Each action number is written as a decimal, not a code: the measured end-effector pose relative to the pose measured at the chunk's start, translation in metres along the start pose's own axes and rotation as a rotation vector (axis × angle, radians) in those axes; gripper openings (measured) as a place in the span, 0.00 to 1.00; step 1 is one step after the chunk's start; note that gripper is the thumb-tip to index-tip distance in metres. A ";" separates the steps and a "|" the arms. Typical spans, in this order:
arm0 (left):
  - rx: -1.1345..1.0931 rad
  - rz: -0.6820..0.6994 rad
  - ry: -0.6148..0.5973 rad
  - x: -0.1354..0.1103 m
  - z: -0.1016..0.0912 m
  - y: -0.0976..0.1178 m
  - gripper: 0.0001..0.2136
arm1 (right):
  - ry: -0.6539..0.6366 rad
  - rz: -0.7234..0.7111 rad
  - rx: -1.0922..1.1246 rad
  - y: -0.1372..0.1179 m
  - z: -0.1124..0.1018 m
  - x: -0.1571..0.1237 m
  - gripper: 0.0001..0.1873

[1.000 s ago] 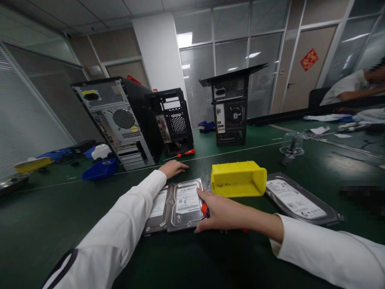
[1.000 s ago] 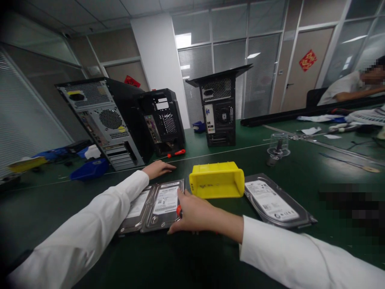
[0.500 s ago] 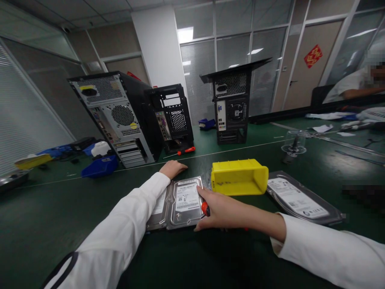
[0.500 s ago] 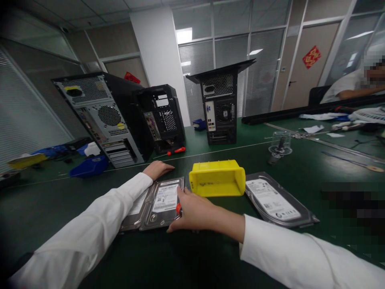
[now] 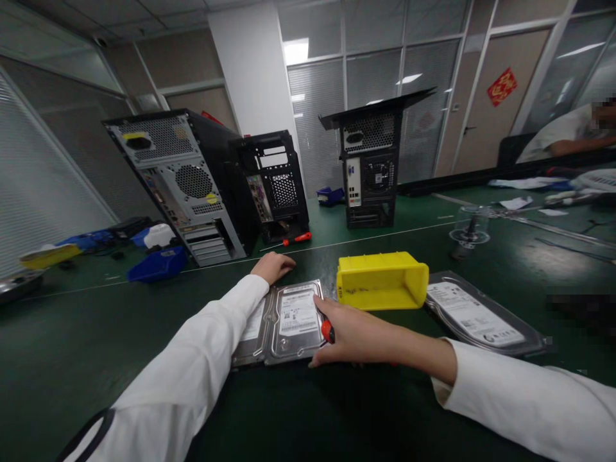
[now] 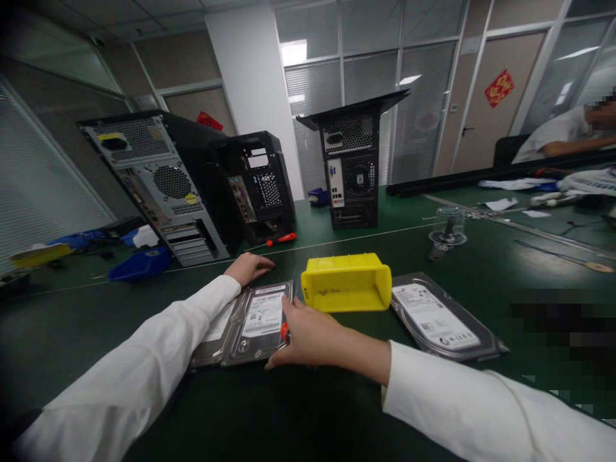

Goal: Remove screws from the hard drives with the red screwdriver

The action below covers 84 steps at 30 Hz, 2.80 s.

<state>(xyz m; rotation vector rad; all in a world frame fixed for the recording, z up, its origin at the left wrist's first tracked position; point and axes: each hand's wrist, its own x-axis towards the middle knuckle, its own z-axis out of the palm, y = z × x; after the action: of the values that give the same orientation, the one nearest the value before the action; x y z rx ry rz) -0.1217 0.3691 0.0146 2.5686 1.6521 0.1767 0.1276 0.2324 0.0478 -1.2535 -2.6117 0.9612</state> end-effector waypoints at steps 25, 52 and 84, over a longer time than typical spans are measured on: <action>-0.654 -0.336 -0.114 -0.064 -0.047 -0.006 0.11 | 0.021 0.000 0.026 0.002 0.000 0.000 0.31; -0.517 -0.308 0.076 -0.100 -0.023 0.018 0.10 | 0.016 0.025 0.026 -0.004 -0.002 -0.006 0.29; -0.375 -0.225 0.089 -0.090 -0.014 0.020 0.10 | 0.073 -0.011 -0.146 -0.010 0.005 -0.018 0.54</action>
<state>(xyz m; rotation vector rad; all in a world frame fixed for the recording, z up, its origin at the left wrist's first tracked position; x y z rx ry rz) -0.1430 0.2789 0.0259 2.1138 1.7275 0.5348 0.1307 0.2121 0.0530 -1.2772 -2.6710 0.7195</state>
